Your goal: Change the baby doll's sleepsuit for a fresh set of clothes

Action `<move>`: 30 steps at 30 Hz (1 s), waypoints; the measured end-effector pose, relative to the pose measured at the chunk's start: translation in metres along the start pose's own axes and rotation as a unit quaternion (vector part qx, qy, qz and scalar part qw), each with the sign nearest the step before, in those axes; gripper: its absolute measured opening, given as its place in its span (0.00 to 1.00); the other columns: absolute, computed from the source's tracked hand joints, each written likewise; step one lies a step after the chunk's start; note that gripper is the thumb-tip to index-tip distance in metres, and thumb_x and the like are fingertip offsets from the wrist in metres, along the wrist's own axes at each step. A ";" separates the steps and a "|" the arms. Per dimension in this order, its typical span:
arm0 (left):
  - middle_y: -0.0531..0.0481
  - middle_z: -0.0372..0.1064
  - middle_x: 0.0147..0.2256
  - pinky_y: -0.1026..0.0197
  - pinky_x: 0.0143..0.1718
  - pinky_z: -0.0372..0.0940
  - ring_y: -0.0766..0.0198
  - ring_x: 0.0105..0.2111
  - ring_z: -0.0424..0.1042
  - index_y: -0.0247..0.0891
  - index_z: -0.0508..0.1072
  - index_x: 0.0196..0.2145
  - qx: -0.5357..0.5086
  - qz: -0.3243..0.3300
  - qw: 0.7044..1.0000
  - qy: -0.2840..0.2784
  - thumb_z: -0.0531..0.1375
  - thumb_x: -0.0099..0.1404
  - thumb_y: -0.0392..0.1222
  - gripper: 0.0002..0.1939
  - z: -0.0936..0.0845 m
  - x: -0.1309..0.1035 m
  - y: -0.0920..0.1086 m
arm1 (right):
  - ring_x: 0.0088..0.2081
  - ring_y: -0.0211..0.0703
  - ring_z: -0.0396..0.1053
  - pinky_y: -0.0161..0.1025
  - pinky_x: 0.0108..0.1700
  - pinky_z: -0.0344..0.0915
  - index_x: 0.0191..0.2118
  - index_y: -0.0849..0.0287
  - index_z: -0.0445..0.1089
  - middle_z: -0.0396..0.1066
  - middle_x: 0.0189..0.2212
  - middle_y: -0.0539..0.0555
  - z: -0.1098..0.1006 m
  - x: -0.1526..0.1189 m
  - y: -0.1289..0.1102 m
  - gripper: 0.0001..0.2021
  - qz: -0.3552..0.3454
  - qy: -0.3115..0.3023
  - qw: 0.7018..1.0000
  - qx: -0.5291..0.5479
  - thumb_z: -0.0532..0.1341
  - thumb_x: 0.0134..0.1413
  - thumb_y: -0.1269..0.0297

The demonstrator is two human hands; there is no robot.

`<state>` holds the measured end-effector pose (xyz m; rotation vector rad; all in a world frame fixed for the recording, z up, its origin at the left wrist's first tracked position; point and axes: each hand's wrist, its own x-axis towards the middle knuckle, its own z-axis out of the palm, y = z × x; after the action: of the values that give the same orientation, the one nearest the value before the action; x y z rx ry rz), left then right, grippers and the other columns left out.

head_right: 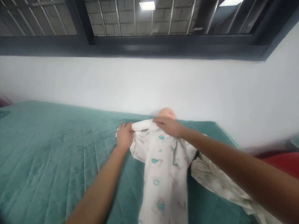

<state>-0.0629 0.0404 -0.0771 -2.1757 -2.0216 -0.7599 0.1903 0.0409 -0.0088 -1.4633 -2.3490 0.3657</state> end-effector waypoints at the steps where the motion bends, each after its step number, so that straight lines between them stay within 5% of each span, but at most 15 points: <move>1: 0.44 0.68 0.47 0.51 0.45 0.60 0.50 0.51 0.61 0.48 0.68 0.51 0.001 0.002 1.000 0.001 0.49 0.66 0.36 0.19 0.001 0.000 0.001 | 0.60 0.46 0.60 0.47 0.63 0.54 0.56 0.50 0.67 0.64 0.58 0.49 0.001 -0.015 0.010 0.20 0.015 0.043 0.999 0.012 0.46 0.64 0.58; 4: 0.42 0.68 0.48 0.49 0.47 0.59 0.49 0.52 0.61 0.45 0.67 0.53 0.016 0.005 1.000 0.016 0.48 0.67 0.37 0.19 0.005 0.000 0.005 | 0.57 0.47 0.63 0.47 0.60 0.59 0.57 0.51 0.66 0.67 0.56 0.51 0.014 -0.057 0.045 0.21 0.051 0.161 0.986 0.003 0.45 0.63 0.61; 8: 0.40 0.68 0.50 0.45 0.52 0.57 0.48 0.53 0.61 0.40 0.65 0.55 0.042 0.010 0.998 0.035 0.48 0.66 0.36 0.20 0.008 -0.001 0.010 | 0.58 0.51 0.62 0.50 0.59 0.57 0.59 0.58 0.63 0.65 0.58 0.57 0.037 -0.085 0.086 0.23 0.055 0.193 0.976 -0.086 0.49 0.59 0.64; 16: 0.42 0.61 0.58 0.41 0.62 0.46 0.50 0.63 0.50 0.38 0.65 0.55 0.012 0.065 0.992 0.111 0.48 0.63 0.31 0.23 -0.023 -0.005 0.041 | 0.57 0.53 0.60 0.54 0.60 0.49 0.59 0.56 0.59 0.64 0.57 0.57 0.043 -0.081 0.087 0.26 0.140 0.190 0.966 -0.110 0.51 0.52 0.69; 19: 0.44 0.67 0.53 0.51 0.59 0.56 0.56 0.57 0.59 0.38 0.69 0.50 -0.111 0.090 0.983 0.111 0.49 0.65 0.34 0.18 -0.041 -0.007 0.075 | 0.55 0.50 0.62 0.50 0.60 0.50 0.55 0.57 0.63 0.68 0.53 0.57 0.041 -0.080 0.087 0.24 0.171 0.234 0.954 -0.071 0.49 0.50 0.72; 22: 0.47 0.70 0.48 0.57 0.55 0.61 0.60 0.51 0.65 0.40 0.72 0.47 -0.181 0.172 0.968 0.023 0.50 0.65 0.35 0.16 -0.050 -0.006 0.125 | 0.52 0.48 0.65 0.47 0.58 0.54 0.51 0.58 0.65 0.70 0.49 0.57 0.042 -0.078 0.093 0.23 0.162 0.270 0.948 -0.044 0.49 0.48 0.74; 26: 0.45 0.73 0.43 0.51 0.52 0.60 0.56 0.47 0.67 0.38 0.75 0.42 -0.029 0.296 0.946 -0.125 0.50 0.65 0.38 0.15 -0.032 0.000 0.198 | 0.48 0.50 0.67 0.46 0.52 0.59 0.48 0.59 0.67 0.72 0.45 0.58 0.046 -0.077 0.101 0.19 0.134 0.310 0.941 -0.018 0.52 0.50 0.71; 30: 0.40 0.69 0.49 0.41 0.55 0.53 0.48 0.50 0.63 0.36 0.74 0.47 0.132 0.289 0.928 -0.194 0.55 0.63 0.37 0.16 0.003 0.005 0.247 | 0.47 0.52 0.67 0.47 0.51 0.59 0.50 0.60 0.65 0.71 0.45 0.60 0.045 -0.078 0.103 0.18 0.096 0.320 0.943 -0.010 0.53 0.52 0.69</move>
<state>0.1738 0.0145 -0.0099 -2.6795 -1.3408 0.0182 0.2863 0.0133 -0.1022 -1.5321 -1.7040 -0.0895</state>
